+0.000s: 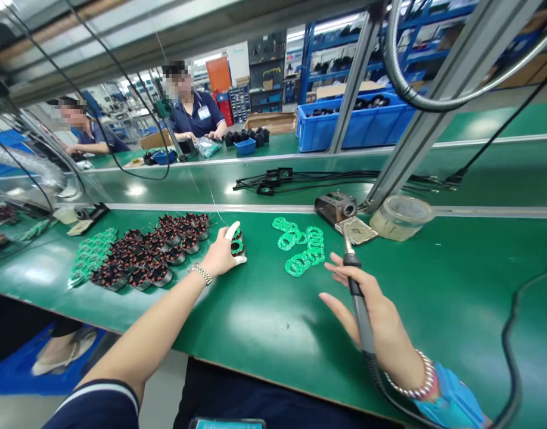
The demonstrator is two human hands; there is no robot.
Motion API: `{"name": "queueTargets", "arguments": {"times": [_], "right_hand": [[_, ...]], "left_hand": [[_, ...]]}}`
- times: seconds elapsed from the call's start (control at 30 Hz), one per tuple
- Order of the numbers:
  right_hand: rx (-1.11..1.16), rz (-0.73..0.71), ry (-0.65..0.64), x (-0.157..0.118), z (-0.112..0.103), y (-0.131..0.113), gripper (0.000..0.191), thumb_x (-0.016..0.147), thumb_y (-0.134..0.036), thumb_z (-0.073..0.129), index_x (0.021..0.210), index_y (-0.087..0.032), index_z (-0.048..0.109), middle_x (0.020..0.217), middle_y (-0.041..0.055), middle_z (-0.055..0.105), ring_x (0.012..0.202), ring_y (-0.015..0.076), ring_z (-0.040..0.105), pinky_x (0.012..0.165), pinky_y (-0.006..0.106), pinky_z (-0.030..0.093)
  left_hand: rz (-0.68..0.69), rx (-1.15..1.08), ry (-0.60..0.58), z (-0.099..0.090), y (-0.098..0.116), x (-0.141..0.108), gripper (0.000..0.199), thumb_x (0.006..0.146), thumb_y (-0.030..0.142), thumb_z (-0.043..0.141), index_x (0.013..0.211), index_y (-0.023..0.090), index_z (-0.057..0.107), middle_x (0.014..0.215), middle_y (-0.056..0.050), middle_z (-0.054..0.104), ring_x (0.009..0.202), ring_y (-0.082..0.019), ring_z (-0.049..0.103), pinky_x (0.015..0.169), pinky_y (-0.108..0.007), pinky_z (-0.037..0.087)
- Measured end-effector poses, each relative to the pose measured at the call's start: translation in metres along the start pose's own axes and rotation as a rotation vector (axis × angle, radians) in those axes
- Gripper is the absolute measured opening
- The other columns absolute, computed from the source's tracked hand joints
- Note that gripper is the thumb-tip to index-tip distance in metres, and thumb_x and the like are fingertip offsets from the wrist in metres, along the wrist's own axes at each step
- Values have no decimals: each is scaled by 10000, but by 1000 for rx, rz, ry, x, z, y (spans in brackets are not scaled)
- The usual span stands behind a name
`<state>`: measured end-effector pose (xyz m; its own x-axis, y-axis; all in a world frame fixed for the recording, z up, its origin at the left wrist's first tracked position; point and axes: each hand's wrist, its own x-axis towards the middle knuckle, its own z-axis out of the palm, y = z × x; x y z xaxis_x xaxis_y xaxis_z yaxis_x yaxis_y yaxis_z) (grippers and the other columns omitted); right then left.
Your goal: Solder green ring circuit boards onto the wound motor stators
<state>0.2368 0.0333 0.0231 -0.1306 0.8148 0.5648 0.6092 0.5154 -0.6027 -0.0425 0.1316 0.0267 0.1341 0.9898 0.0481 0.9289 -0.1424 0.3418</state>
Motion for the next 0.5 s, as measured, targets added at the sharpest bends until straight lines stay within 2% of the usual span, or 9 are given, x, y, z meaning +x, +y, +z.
{"name": "queueTargets", "arguments": {"times": [0.1, 0.2, 0.27, 0.4, 0.5], "right_hand": [[-37, 40, 39, -1, -7, 16, 371, 828, -400, 510, 1131, -208, 414, 1238, 162, 532, 956, 250, 641, 800, 393, 548], [-62, 79, 75, -3, -11, 30, 354, 832, -434, 482, 1096, -206, 424, 1207, 176, 554, 873, 246, 672, 719, 373, 577], [-62, 98, 93, -4, -12, 36, 340, 838, -439, 465, 1080, -203, 422, 1179, 179, 574, 830, 237, 684, 689, 352, 585], [-115, 101, 109, -2, -13, 43, 323, 843, -434, 445, 1072, -206, 433, 1140, 172, 604, 774, 230, 696, 609, 303, 592], [-195, 88, 121, 0, -16, 47, 325, 843, -437, 434, 1066, -201, 452, 1100, 165, 631, 757, 235, 698, 572, 283, 589]], "left_hand": [[-9, 73, -81, -4, 0, 15, 962, 586, 330, 742, 1371, 237, 193, 1221, -129, 461, 988, -300, 587, 854, -389, 451], [10, 89, -97, -5, 5, 29, 922, 571, 318, 751, 1352, 241, 266, 1126, -103, 555, 972, -286, 597, 843, -361, 451], [2, 95, -96, -7, 9, 46, 915, 583, 326, 744, 1355, 226, 264, 1079, -94, 595, 952, -264, 606, 829, -332, 455], [-58, 107, -51, -17, 10, 109, 933, 641, 367, 703, 1383, 179, 168, 1057, -104, 626, 944, -233, 612, 806, -288, 457], [-134, 137, 1, -26, 3, 164, 910, 654, 353, 694, 1377, 173, 171, 1119, -141, 600, 1016, -264, 583, 836, -312, 442]]}}
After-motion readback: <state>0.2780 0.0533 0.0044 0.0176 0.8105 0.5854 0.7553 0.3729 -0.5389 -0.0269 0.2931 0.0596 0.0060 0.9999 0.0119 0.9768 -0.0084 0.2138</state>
